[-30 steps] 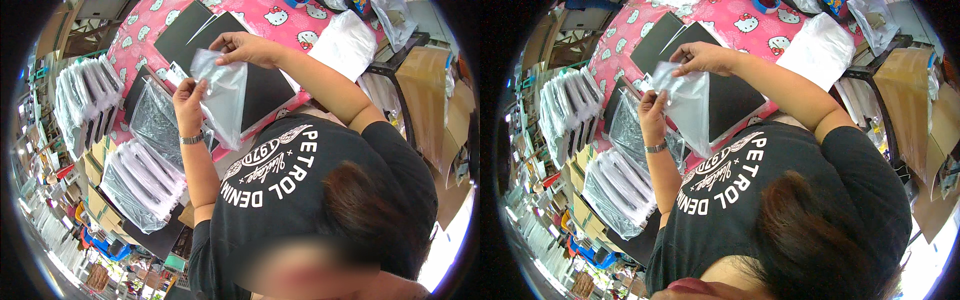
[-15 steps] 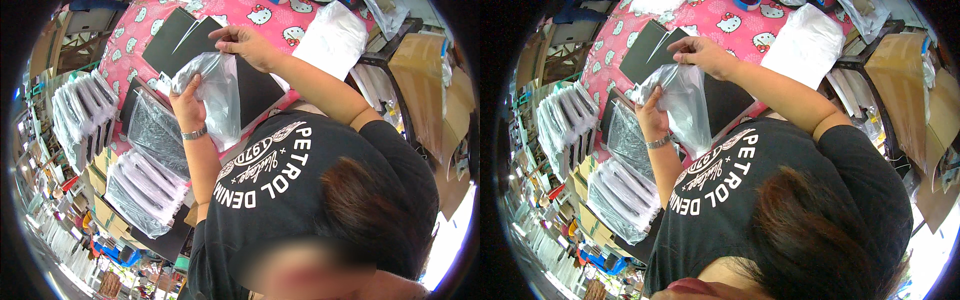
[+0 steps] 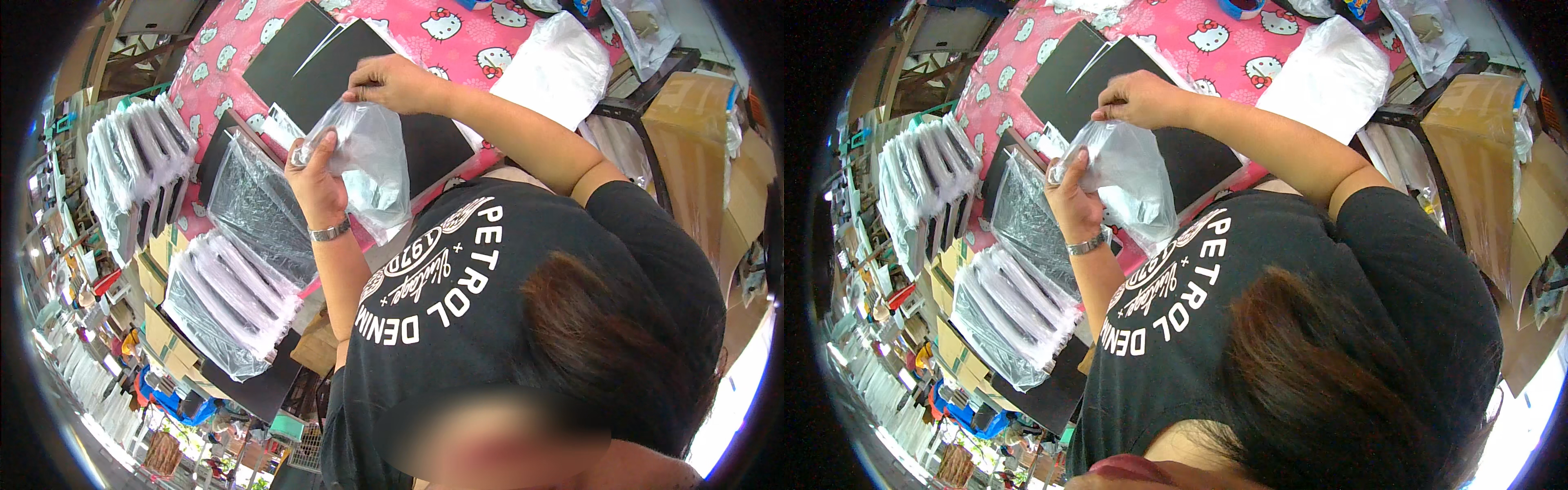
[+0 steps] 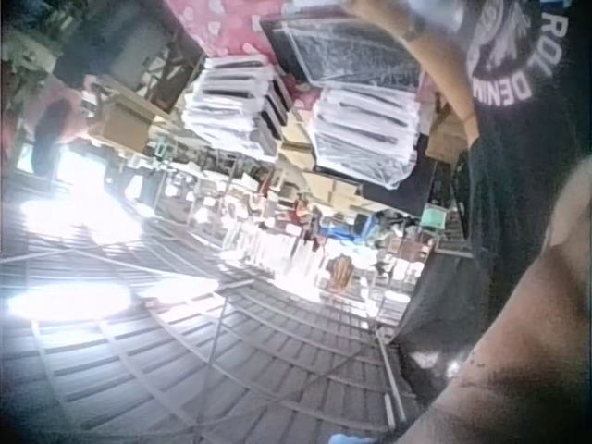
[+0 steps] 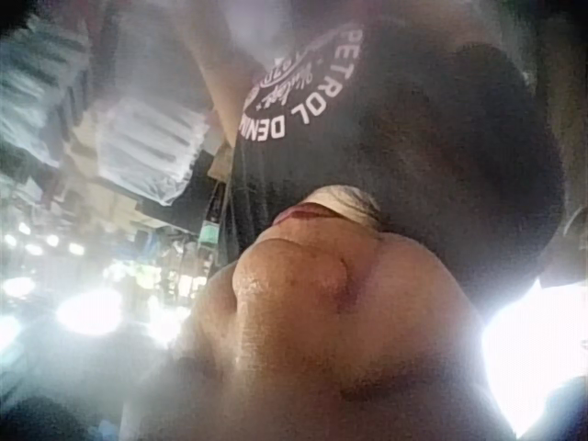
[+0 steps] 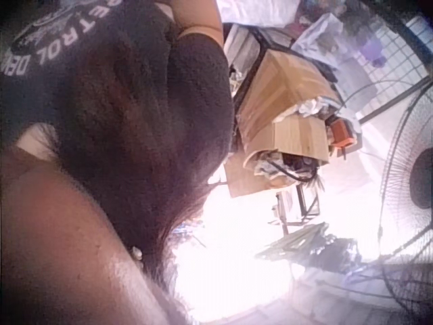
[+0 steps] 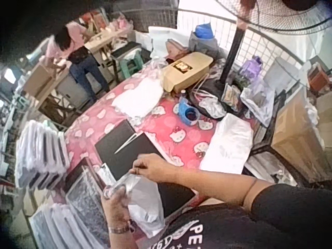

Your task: The person inserts black folders into individual plastic bags and then stacks the packaged folders on a table.

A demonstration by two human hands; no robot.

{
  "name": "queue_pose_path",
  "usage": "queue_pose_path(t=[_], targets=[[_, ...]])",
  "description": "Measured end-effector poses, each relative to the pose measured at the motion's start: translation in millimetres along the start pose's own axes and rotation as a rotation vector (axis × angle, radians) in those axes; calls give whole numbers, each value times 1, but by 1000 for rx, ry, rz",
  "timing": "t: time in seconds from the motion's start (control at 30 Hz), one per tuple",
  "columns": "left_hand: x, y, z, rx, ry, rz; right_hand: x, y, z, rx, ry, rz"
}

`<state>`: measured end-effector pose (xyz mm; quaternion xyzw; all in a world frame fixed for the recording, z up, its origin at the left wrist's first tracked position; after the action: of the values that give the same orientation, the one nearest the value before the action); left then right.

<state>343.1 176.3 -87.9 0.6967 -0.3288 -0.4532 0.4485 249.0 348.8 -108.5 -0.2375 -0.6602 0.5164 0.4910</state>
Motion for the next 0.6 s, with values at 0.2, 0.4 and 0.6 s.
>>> queue_pose_path(t=[0.2, 0.4, 0.6], targets=[[-2, 1, -18, 126, -66, -17, -31, -29, -12, -421, -76, 769], [12, 20, -17, 212, -248, -178, -28, -26, -34, -460, -165, 421], [-5, 7, -11, 303, -439, 17, -17, -20, -34, -123, 289, 526]])
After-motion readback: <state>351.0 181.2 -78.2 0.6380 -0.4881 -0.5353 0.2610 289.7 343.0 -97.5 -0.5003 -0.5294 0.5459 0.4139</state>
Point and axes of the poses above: each hand's wrist, its own z-axis towards the middle knuckle, its own x-axis out of the back of the hand, y = z × x, the point moved 1 cm from there along z, towards the middle knuckle, and after that the axes turned 10 degrees about -x, right-handed, at the moved point
